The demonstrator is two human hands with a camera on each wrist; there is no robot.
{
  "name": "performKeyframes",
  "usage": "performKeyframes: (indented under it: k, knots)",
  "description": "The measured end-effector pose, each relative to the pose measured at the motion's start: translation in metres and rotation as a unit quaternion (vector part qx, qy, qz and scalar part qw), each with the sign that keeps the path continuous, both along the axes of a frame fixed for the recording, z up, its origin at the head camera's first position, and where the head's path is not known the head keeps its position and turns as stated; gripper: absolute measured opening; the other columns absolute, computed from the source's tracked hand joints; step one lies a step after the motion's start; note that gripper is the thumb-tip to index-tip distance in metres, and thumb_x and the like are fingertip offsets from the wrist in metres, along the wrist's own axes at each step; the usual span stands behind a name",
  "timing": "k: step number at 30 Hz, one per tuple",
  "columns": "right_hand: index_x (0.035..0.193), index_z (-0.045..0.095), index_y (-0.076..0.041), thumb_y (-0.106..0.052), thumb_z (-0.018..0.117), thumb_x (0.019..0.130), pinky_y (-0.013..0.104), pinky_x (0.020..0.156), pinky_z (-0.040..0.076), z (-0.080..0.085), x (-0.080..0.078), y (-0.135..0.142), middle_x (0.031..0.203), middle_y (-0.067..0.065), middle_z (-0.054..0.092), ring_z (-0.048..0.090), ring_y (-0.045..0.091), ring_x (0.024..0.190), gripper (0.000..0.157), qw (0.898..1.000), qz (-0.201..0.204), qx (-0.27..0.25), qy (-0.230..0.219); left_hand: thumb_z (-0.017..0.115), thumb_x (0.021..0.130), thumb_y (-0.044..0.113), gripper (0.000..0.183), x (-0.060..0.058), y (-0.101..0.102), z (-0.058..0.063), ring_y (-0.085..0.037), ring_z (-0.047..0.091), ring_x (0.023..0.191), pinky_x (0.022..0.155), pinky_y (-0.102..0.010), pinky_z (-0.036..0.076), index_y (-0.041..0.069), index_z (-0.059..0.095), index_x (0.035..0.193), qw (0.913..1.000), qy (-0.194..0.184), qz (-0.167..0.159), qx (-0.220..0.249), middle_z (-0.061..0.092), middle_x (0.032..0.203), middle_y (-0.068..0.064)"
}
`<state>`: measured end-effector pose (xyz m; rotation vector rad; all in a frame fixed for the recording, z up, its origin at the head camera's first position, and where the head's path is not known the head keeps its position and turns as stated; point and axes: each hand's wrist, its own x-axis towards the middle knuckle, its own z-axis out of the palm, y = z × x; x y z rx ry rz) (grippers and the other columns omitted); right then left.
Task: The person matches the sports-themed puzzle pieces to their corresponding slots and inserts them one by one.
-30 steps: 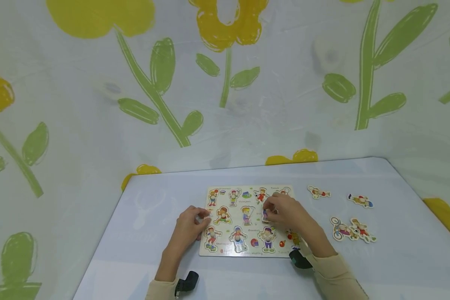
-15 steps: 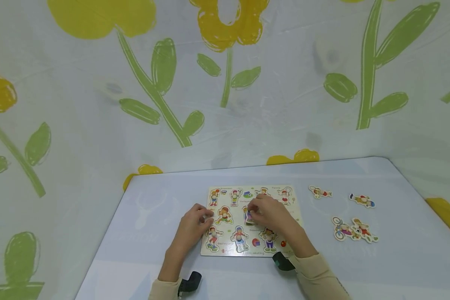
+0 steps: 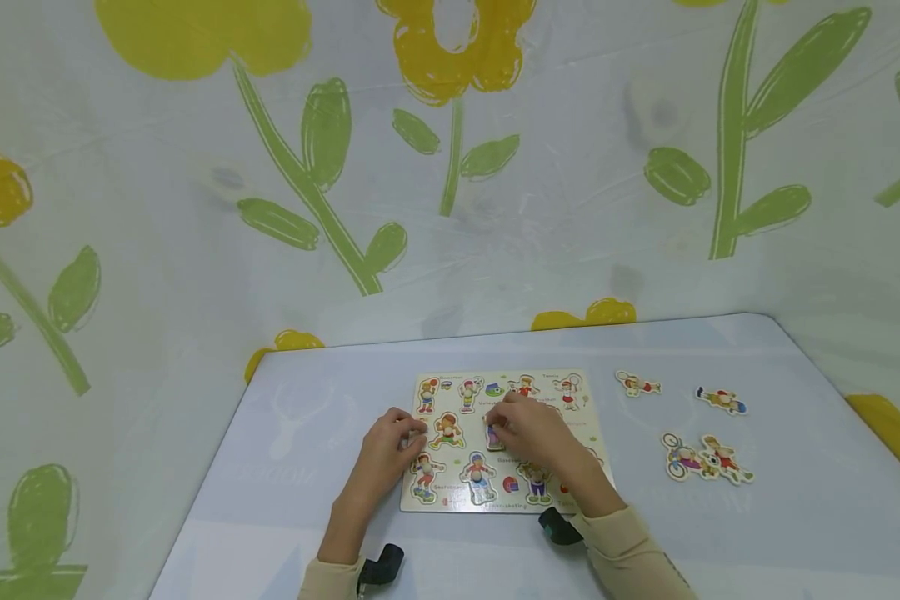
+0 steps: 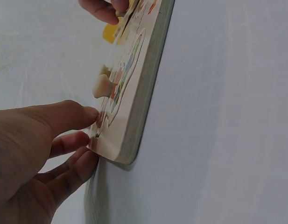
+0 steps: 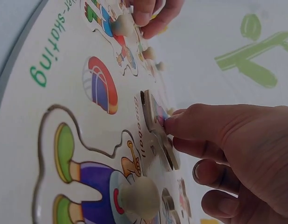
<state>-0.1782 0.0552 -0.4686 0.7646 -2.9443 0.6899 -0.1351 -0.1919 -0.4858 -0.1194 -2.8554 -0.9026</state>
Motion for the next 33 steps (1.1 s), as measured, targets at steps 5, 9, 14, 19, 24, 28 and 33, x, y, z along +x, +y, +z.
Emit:
performKeyframes:
  k: [5,9,14,19,24,28,33]
  knots:
    - [0.096,0.075,-0.021,-0.024,0.073,0.088,0.023,0.066,0.045,-0.0018,0.0010,0.0004,0.092,-0.010,0.064,0.051,0.003,0.073,0.009,1.000,0.003,-0.001,-0.004,0.074,0.085,0.016,0.014,0.0001,0.0016,-0.0008,-0.011,0.051,0.080,0.066,-0.020,0.045,0.014,0.075,0.099,1.0000,0.006,0.002,0.004,0.063,0.103,0.000]
    - [0.095,0.075,-0.021,-0.024,0.074,0.087,0.022,0.063,0.043,-0.0018,0.0017,0.0019,0.093,-0.009,0.064,0.050,0.004,0.071,0.009,1.000,0.006,-0.008,-0.005,0.074,0.086,0.016,0.014,-0.0001,0.0027,0.0005,-0.011,0.052,0.081,0.067,-0.020,0.046,0.013,0.075,0.100,0.9999,0.001,0.001,0.010,0.063,0.104,0.000]
    - [0.095,0.075,-0.021,-0.023,0.074,0.087,0.021,0.066,0.045,-0.0033,0.0001,0.0032,0.092,-0.010,0.064,0.051,0.002,0.073,0.009,1.000,0.006,-0.004,-0.002,0.075,0.085,0.015,0.015,-0.0001,0.0025,0.0019,-0.011,0.054,0.081,0.067,-0.020,0.047,0.013,0.075,0.100,0.9999,0.001,0.001,0.013,0.063,0.103,0.000]
    - [0.095,0.076,-0.021,-0.021,0.073,0.087,0.020,0.063,0.043,-0.0049,0.0002,0.0037,0.090,-0.011,0.063,0.049,0.003,0.071,0.009,1.000,0.011,-0.010,-0.006,0.074,0.085,0.015,0.014,0.0003,0.0016,0.0032,-0.011,0.054,0.081,0.067,-0.020,0.046,0.013,0.075,0.100,0.9998,0.002,-0.001,0.019,0.063,0.102,0.000]
    - [0.096,0.076,-0.021,-0.022,0.073,0.087,0.022,0.063,0.041,-0.0047,0.0011,0.0028,0.090,-0.010,0.062,0.048,0.005,0.071,0.009,1.000,0.005,-0.013,-0.013,0.074,0.086,0.015,0.014,0.0005,0.0014,0.0034,-0.011,0.054,0.080,0.067,-0.020,0.046,0.013,0.075,0.099,0.9996,-0.001,-0.004,0.027,0.063,0.102,-0.001]
    - [0.097,0.076,-0.021,-0.023,0.073,0.087,0.024,0.068,0.045,-0.0052,0.0009,0.0023,0.091,-0.009,0.064,0.051,0.004,0.074,0.010,1.000,0.003,-0.005,-0.012,0.074,0.086,0.015,0.014,0.0006,0.0012,0.0031,-0.011,0.053,0.079,0.067,-0.019,0.046,0.013,0.075,0.099,0.9995,-0.002,-0.002,0.031,0.063,0.101,0.000]
    - [0.097,0.076,-0.021,-0.023,0.074,0.087,0.027,0.073,0.049,-0.0077,-0.0007,0.0034,0.093,-0.009,0.067,0.053,0.005,0.078,0.011,1.000,0.010,-0.009,-0.009,0.075,0.085,0.015,0.014,0.0009,0.0008,0.0032,-0.010,0.052,0.078,0.066,-0.019,0.046,0.012,0.075,0.099,0.9993,-0.006,0.001,0.037,0.062,0.100,0.000]
